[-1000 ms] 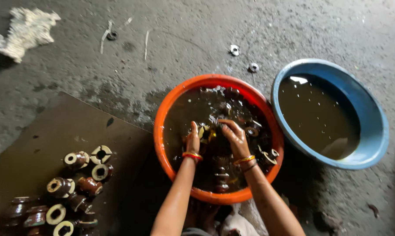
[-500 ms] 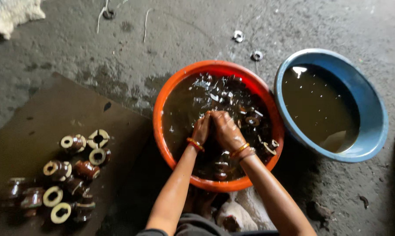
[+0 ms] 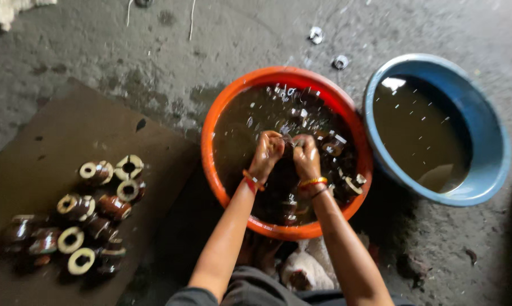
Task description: The person washes small metal parts by hand in a red basin filled with water. They repeatedly pick up parts, scrub them, and place them on a nearby cardboard sheet.
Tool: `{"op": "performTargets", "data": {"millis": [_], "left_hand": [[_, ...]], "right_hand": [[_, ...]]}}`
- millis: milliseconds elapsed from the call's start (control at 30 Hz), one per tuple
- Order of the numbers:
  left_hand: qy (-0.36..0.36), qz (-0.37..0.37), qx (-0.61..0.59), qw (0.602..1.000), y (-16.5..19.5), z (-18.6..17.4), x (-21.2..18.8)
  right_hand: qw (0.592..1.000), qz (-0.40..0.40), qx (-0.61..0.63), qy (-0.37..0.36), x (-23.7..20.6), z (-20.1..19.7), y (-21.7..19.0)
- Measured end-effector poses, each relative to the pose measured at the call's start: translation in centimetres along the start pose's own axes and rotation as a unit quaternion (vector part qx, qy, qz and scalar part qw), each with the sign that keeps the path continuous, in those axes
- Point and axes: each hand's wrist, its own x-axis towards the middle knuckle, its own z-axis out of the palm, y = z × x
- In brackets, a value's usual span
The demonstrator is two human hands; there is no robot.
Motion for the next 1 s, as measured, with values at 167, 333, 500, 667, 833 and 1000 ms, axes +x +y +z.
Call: {"op": "performTargets", "data": {"millis": [167, 333, 500, 667, 833, 1000], "left_hand": [[0.174, -0.035, -0.294, 0.939, 0.4, -2.2, 0.3], [0.163, -0.084, -0.444, 0.877, 2.3, -3.6, 0.1], [0.203, -0.056, -0.460, 0.862, 1.6, -3.2, 0.0], [0.237, -0.093, -0.347, 0.903, 0.2, -2.9, 0.5], [0.148, -0.168, -0.303, 0.926, -0.8, -2.3, 0.0], [0.011, -0.176, -0.351, 0.920, -1.6, -1.2, -0.9]], "right_hand": [[0.982, -0.008, -0.188, 0.013, -1.7, 0.4, -1.2], [0.902, -0.127, -0.391, -0.131, -4.4, 1.9, -2.2], [0.860, -0.171, -0.436, -0.202, -4.1, 3.5, 0.0], [0.975, 0.066, -0.047, -0.205, -1.0, 1.0, 0.8], [0.989, -0.113, 0.082, -0.039, -1.7, -0.4, -3.1], [0.923, -0.301, -0.231, 0.067, -3.3, 1.8, -6.6]]}}
